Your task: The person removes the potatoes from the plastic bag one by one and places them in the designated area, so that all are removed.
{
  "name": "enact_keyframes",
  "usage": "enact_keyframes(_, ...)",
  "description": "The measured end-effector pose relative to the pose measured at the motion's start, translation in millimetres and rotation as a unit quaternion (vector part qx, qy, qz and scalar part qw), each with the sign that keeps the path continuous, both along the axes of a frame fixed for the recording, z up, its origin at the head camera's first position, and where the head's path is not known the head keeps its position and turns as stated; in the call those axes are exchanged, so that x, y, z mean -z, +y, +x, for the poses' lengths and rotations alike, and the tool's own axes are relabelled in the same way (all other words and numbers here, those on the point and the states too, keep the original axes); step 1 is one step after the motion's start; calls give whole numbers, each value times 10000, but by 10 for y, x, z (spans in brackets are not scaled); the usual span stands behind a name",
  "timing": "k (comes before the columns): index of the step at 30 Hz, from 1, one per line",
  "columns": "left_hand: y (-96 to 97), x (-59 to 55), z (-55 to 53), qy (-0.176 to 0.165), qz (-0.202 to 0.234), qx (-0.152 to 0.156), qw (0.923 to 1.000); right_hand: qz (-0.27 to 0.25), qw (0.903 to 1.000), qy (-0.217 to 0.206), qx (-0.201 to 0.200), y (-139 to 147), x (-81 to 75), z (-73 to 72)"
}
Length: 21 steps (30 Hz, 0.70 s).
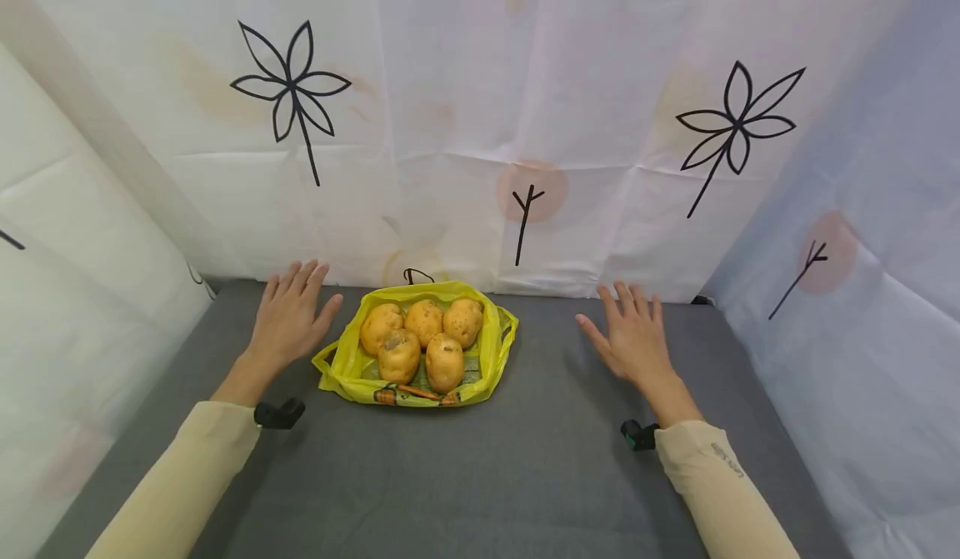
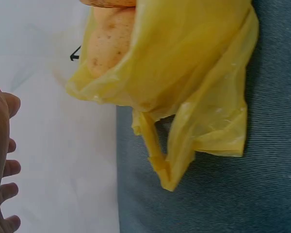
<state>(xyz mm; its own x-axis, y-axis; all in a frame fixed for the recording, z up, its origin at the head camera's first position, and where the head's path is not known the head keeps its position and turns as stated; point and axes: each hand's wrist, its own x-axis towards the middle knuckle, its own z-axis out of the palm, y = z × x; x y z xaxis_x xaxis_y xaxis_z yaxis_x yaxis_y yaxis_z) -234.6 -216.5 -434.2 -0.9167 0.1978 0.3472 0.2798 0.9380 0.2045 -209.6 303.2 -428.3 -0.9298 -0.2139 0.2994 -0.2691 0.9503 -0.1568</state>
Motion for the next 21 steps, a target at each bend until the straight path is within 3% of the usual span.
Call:
enact_keyframes(8,4,156,23,507,389,321,9974,-419,9989,-45,-227,-149,5,107)
enact_keyframes(14,31,316,70,129,1196,517,9914,-568,9978,-319,-118,-318,6,166)
enact_keyframes(18,43,434,86,-316,1963,607,9781,-832,9955,-394,-212,-421,45,203)
enact_keyframes(21,54,522,88,-619,2681,679,9590,-1125,9920,-438,-371,-503,62,229)
